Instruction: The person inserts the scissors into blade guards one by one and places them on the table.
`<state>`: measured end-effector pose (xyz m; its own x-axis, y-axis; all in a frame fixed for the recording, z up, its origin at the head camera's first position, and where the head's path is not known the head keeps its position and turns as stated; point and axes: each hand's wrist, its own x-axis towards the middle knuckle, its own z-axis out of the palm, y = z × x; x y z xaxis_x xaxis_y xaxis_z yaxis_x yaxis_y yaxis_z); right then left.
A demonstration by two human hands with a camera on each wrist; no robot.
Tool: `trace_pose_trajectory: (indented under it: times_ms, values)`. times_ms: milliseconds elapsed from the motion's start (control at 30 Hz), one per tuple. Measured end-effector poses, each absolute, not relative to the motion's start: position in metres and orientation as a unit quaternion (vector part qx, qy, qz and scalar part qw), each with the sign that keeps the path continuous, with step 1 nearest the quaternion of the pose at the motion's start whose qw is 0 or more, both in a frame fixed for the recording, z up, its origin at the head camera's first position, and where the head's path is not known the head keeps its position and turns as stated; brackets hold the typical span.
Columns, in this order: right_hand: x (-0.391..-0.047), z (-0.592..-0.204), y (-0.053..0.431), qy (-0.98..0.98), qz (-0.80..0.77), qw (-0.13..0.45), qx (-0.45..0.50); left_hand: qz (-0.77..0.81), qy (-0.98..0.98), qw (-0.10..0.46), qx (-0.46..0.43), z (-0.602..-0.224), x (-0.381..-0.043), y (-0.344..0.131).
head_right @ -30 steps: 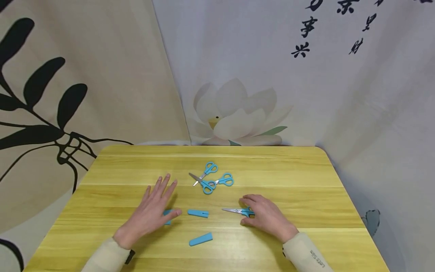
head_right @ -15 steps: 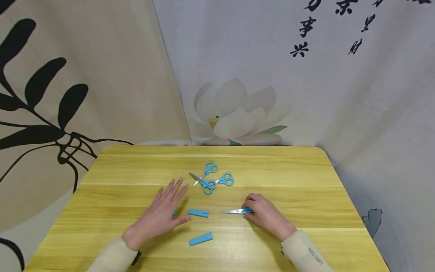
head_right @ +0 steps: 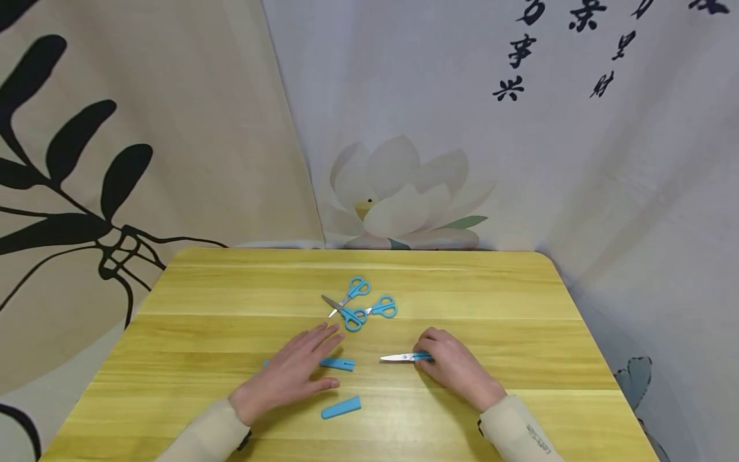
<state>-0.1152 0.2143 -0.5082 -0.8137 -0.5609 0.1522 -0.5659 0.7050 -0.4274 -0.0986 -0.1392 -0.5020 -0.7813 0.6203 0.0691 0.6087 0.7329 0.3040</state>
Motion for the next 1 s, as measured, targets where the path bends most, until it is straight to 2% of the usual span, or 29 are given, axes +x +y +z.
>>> trace_pose_trajectory:
  times_ms: [200,367,767,1000]
  values:
    - [-0.114,-0.504,0.214,-0.93,0.229,0.023,0.287,0.173,0.922,0.014,0.346,-0.508,-0.103,-0.134]
    - [-0.115,-0.502,0.215,-0.931,0.229,0.031,0.284,0.19,0.922,0.038,0.336,-0.512,-0.107,-0.132]
    - [-0.113,-0.503,0.22,-0.932,0.236,0.027,0.273,0.213,0.915,0.063,0.338,-0.514,-0.114,-0.13]
    - [-0.111,-0.504,0.217,-0.933,0.243,0.022,0.265,0.22,0.914,0.055,0.336,-0.515,-0.115,-0.129]
